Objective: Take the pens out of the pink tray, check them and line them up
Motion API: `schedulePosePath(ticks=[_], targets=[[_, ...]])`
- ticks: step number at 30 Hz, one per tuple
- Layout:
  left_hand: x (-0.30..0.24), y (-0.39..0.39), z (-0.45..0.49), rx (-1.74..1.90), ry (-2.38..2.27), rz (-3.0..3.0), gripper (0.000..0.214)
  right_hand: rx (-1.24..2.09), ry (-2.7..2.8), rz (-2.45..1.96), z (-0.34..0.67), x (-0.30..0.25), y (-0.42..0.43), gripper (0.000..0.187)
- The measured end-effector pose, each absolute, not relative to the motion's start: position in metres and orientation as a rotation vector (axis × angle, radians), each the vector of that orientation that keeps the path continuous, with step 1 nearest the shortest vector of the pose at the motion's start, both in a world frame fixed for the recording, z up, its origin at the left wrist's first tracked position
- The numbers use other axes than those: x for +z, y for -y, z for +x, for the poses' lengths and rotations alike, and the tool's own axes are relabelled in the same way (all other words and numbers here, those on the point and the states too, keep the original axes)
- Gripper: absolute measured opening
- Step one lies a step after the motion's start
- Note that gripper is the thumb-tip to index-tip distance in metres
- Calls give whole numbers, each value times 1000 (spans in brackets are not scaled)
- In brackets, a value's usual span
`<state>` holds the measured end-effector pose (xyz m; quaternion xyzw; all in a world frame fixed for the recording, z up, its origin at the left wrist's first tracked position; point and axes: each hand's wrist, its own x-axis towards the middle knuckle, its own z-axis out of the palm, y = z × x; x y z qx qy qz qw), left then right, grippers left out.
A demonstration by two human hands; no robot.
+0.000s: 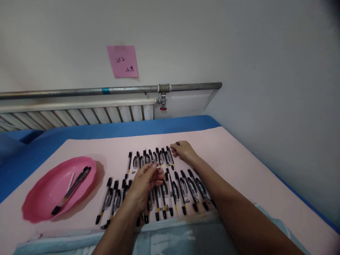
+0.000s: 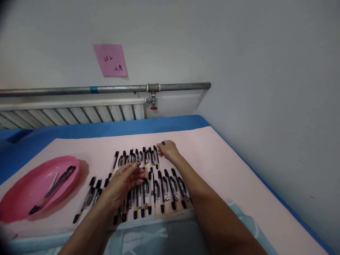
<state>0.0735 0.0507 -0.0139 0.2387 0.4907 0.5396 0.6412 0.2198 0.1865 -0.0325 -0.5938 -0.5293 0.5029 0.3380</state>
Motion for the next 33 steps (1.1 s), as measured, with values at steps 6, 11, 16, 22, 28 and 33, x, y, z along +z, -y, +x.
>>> schedulePosePath(ticks=[6, 11, 16, 22, 28, 33], targets=[[-13, -51, 68, 1235, -1127, 557, 22, 1276, 1570, -1617, 226, -25, -168, 20], [-10, -51, 65, 1230, -1153, 554, 21, 1174, 1907, -1843, 234, -10, -150, 6], [-10, -52, 65, 1215, -1169, 555, 19, 1089, 2161, -1931, 239, -3, -152, 19], [-14, -53, 63, 1215, -1162, 573, 18, 674, 2158, -1815, 235, -12, -161, 34], [-11, -52, 64, 1215, -1157, 583, 19, 609, 2274, -1805, 233, -15, -161, 30], [-3, -51, 50, 1337, -1258, 690, 25, 569, 2325, -1762, 233, -11, -158, 26]])
